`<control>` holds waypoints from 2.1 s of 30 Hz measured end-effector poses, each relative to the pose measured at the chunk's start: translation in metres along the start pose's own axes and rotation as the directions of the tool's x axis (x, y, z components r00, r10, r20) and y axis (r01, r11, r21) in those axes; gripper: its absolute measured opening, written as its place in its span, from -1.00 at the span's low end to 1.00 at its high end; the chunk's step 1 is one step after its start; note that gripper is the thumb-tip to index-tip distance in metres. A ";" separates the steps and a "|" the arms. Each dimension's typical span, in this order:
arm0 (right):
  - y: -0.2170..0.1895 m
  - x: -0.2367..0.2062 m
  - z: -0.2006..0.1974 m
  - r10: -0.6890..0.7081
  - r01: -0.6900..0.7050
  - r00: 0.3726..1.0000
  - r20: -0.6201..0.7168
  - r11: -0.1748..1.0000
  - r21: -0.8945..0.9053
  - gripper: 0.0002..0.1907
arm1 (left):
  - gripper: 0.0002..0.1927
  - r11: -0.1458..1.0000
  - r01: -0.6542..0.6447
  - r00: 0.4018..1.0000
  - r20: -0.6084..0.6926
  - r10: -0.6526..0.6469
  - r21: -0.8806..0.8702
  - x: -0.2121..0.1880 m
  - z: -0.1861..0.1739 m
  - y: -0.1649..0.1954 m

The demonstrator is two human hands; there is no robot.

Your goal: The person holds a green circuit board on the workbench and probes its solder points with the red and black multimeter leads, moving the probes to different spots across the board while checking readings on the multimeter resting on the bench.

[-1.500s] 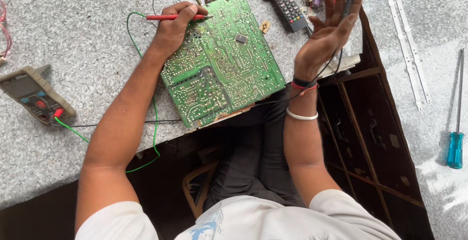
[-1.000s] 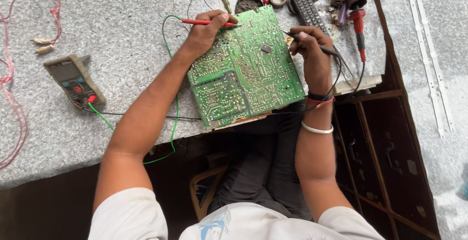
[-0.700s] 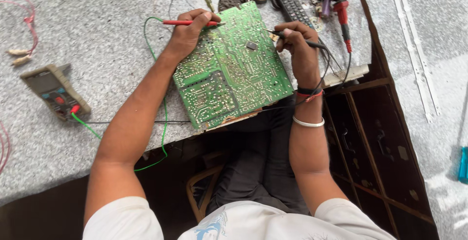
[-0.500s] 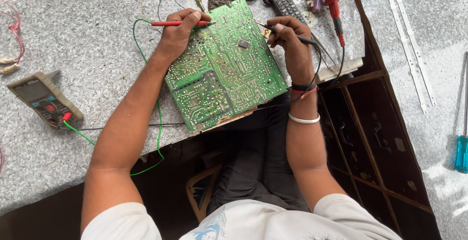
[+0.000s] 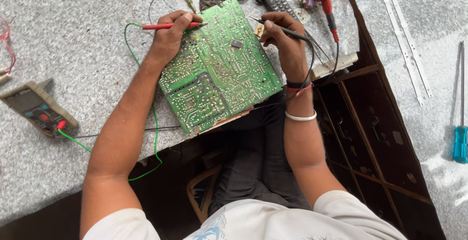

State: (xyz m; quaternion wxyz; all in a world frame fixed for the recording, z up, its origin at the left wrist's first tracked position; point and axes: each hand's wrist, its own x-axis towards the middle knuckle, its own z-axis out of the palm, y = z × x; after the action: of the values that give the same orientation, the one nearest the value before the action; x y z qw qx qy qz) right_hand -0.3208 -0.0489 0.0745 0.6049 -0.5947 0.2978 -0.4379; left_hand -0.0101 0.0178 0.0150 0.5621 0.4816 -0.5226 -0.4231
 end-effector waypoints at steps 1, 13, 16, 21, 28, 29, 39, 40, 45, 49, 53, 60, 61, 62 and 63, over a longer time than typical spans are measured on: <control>0.000 -0.001 0.000 0.011 -0.011 1.000 -0.015 1.000 0.023 -0.72 | -0.61 1.000 0.000 1.000 -0.001 0.000 -0.005 -0.001 0.000 0.001; 0.012 0.012 -0.005 -0.011 0.010 0.999 0.053 0.999 0.032 -0.70 | -0.60 0.994 0.062 0.998 -0.023 -0.060 0.086 0.005 -0.008 0.013; 0.010 0.013 -0.005 0.015 -0.019 0.997 0.078 0.998 0.054 -0.69 | -0.60 0.993 0.083 0.996 -0.020 -0.082 0.085 0.005 -0.009 0.017; 0.010 0.012 -0.007 0.056 -0.057 0.996 0.068 0.998 0.020 -0.69 | -0.60 0.989 0.100 0.995 -0.021 -0.098 0.107 0.003 -0.009 0.016; 0.013 0.012 -0.008 0.030 -0.031 0.996 0.084 0.999 0.010 -0.67 | -0.59 0.992 0.089 0.996 0.002 -0.089 0.085 0.002 -0.010 0.012; 0.013 0.012 -0.009 0.020 -0.021 0.996 0.089 1.000 0.019 -0.67 | -0.59 0.993 0.086 0.996 0.000 -0.086 0.086 0.002 -0.010 0.012; 0.014 0.011 -0.010 0.041 -0.043 0.997 0.067 0.999 0.029 -0.65 | -0.57 0.993 0.083 0.996 0.015 -0.084 0.078 0.001 -0.009 0.013; 0.013 0.010 -0.011 0.043 -0.045 0.997 0.066 0.998 0.034 -0.65 | -0.57 0.993 0.091 0.996 0.012 -0.092 0.072 0.001 -0.008 0.014; 0.012 0.007 -0.013 0.063 -0.066 0.996 0.061 0.997 0.051 -0.66 | -0.54 0.989 0.061 0.998 0.012 -0.063 0.138 0.002 -0.004 0.018; 0.011 0.006 -0.011 0.047 -0.050 0.998 0.042 0.996 0.079 -0.67 | -0.50 0.972 0.042 0.999 -0.023 -0.037 0.231 0.004 -0.006 0.015; 0.009 0.008 -0.008 0.102 -0.103 0.995 0.019 0.993 0.061 -0.65 | -0.48 0.959 0.001 1.000 -0.021 0.005 0.283 0.007 -0.010 0.008; 0.007 0.013 -0.002 0.137 -0.135 0.990 -0.022 0.989 0.057 -0.69 | -0.57 0.998 -0.008 1.000 -0.008 0.009 0.057 0.014 -0.011 -0.006; 0.007 0.013 -0.002 0.138 -0.136 0.990 -0.031 0.989 0.048 -0.69 | -0.57 0.999 0.000 1.000 -0.006 0.001 0.052 0.014 -0.012 -0.006; 0.007 0.012 -0.001 0.143 -0.141 0.989 -0.044 0.989 0.039 -0.70 | -0.57 0.999 0.004 1.000 -0.005 -0.004 0.051 0.014 -0.012 -0.006; 0.007 0.012 -0.001 0.151 -0.150 0.987 -0.046 0.988 0.033 -0.70 | -0.57 0.999 0.010 1.000 -0.003 -0.009 0.048 0.014 -0.012 -0.006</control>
State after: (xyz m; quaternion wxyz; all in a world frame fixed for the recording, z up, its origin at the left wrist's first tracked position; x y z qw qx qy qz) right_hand -0.3153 -0.0610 0.0699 0.6375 -0.5511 0.3498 -0.4094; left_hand 0.0031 0.0041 0.0115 0.5489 0.4980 -0.5297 -0.4124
